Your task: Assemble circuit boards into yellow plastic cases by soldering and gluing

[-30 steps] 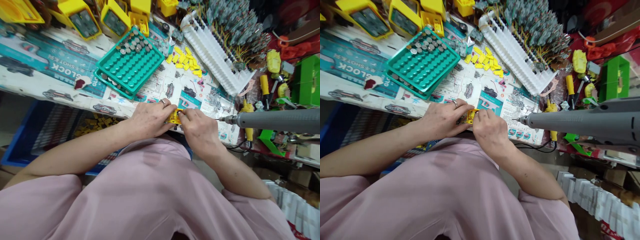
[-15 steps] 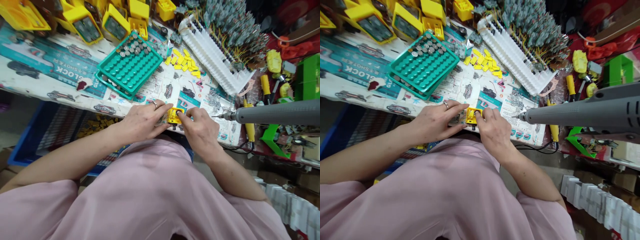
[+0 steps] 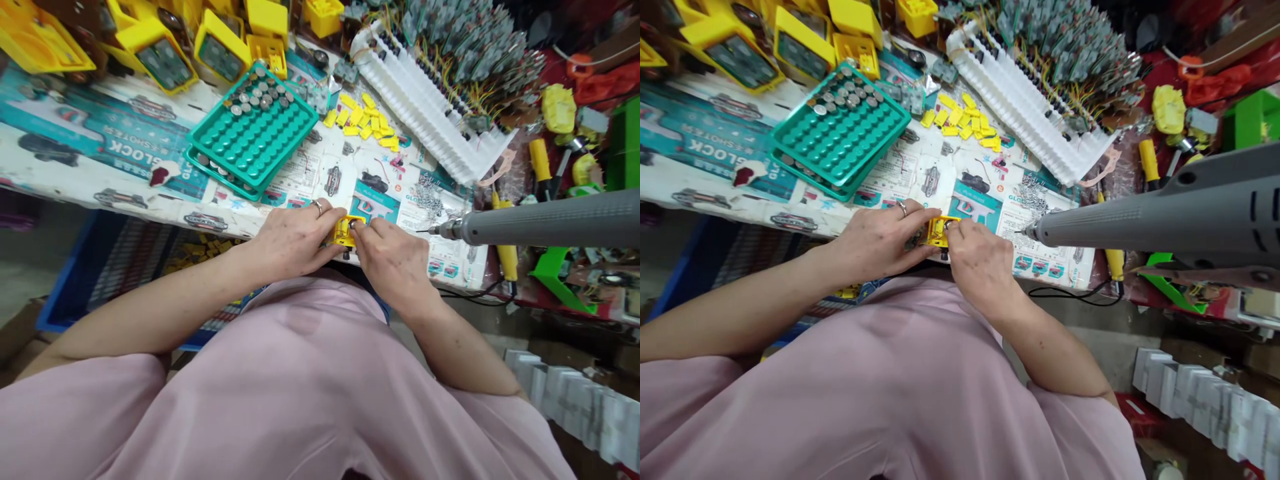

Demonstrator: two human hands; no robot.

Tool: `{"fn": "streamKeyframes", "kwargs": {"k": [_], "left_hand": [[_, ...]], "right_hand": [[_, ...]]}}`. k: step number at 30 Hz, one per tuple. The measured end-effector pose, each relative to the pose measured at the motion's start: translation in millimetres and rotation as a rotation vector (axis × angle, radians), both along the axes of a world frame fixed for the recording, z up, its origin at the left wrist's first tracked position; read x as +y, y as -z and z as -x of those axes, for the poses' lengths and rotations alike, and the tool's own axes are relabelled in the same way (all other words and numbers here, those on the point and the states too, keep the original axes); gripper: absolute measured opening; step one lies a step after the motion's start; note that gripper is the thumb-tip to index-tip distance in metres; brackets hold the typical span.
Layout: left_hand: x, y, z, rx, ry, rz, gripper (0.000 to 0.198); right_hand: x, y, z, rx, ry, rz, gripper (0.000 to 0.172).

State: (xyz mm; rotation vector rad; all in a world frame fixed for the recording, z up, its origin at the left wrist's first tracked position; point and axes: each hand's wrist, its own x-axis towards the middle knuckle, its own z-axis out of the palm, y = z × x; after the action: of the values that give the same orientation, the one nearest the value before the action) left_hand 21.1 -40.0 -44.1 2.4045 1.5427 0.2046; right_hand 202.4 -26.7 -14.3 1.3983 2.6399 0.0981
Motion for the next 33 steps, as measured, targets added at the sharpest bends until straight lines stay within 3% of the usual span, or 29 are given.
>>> {"fn": "streamKeyframes", "kwargs": {"k": [3,8,12,15,18,22,27,30,33], "left_hand": [[-2,1.3,10,-0.12,0.027,0.009,0.058],[-12,2.4,38,-0.518,0.055,0.093,0.064],[-18,3.4,45,-0.802,-0.048,0.321,0.062],[-16,-0.6,41,-0.895,-0.089,0.368,0.06],[-11,-8.9,35,-0.817,-0.057,0.208,0.069],[-4,-24.3,25,-0.612,0.043,-0.077,0.076],[6,-41.0,10,-0.432,0.069,-0.089,0.063],[8,-34.6,9,-0.412,0.026,-0.161,0.064],[6,-14.3,7,-0.386,-0.025,-0.25,0.061]], "right_hand": [[3,-2.4,-1,0.019,0.021,0.015,0.028],[8,-8.4,-9,0.174,0.033,0.011,0.026],[5,-7.8,-19,0.528,-0.104,0.038,0.022],[0,-7.1,-16,0.593,-0.238,0.099,0.027],[2,-10.9,-7,0.577,-0.302,0.158,0.042],[15,-18.0,-2,0.631,-0.22,0.226,0.038],[33,-20.0,-8,0.718,-0.147,0.331,0.033],[35,-13.6,-17,0.823,-0.099,0.329,0.033],[28,0.6,-28,0.957,0.001,0.313,0.037]]}}
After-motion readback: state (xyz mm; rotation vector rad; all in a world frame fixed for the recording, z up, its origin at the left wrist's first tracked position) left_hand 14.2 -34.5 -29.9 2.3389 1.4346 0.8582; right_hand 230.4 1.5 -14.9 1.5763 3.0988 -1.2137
